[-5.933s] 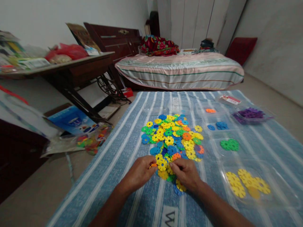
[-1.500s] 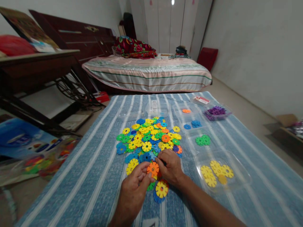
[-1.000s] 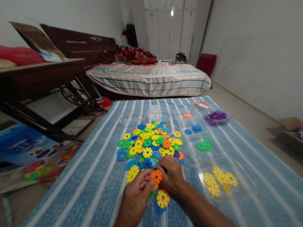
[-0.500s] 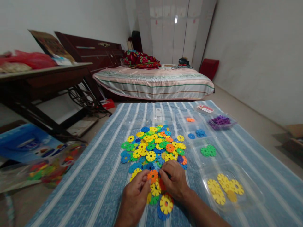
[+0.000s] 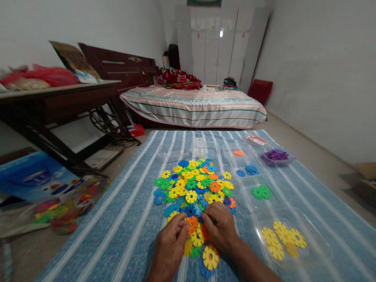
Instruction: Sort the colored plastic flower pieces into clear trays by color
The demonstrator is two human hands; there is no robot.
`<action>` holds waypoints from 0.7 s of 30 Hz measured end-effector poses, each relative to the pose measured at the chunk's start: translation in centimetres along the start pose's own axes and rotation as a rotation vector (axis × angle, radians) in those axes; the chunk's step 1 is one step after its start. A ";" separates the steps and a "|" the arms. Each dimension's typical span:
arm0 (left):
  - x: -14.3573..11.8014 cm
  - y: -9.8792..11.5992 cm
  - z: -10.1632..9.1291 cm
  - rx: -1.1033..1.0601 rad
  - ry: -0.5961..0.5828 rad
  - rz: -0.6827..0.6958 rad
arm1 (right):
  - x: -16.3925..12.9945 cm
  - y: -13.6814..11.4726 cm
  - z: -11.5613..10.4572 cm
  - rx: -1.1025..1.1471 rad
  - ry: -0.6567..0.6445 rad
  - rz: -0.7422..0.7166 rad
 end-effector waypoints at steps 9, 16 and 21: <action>-0.3 -0.3 -0.4 -0.091 0.024 -0.078 | -0.1 0.0 -0.1 0.004 0.002 0.000; -0.3 -0.6 -0.4 -0.183 0.033 -0.127 | 0.0 -0.7 -0.2 -0.037 0.030 -0.033; -0.2 -1.2 -0.3 -0.194 0.024 -0.118 | 0.0 -0.7 -0.1 -0.069 0.051 -0.041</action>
Point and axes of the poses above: each hand's wrist, its own x-axis towards the middle knuckle, its own z-axis out of the palm, y = z × x, the point moved 8 cm from there along x, towards the middle knuckle, and after that the axes turned 2 degrees about z, right-handed, at the moved point
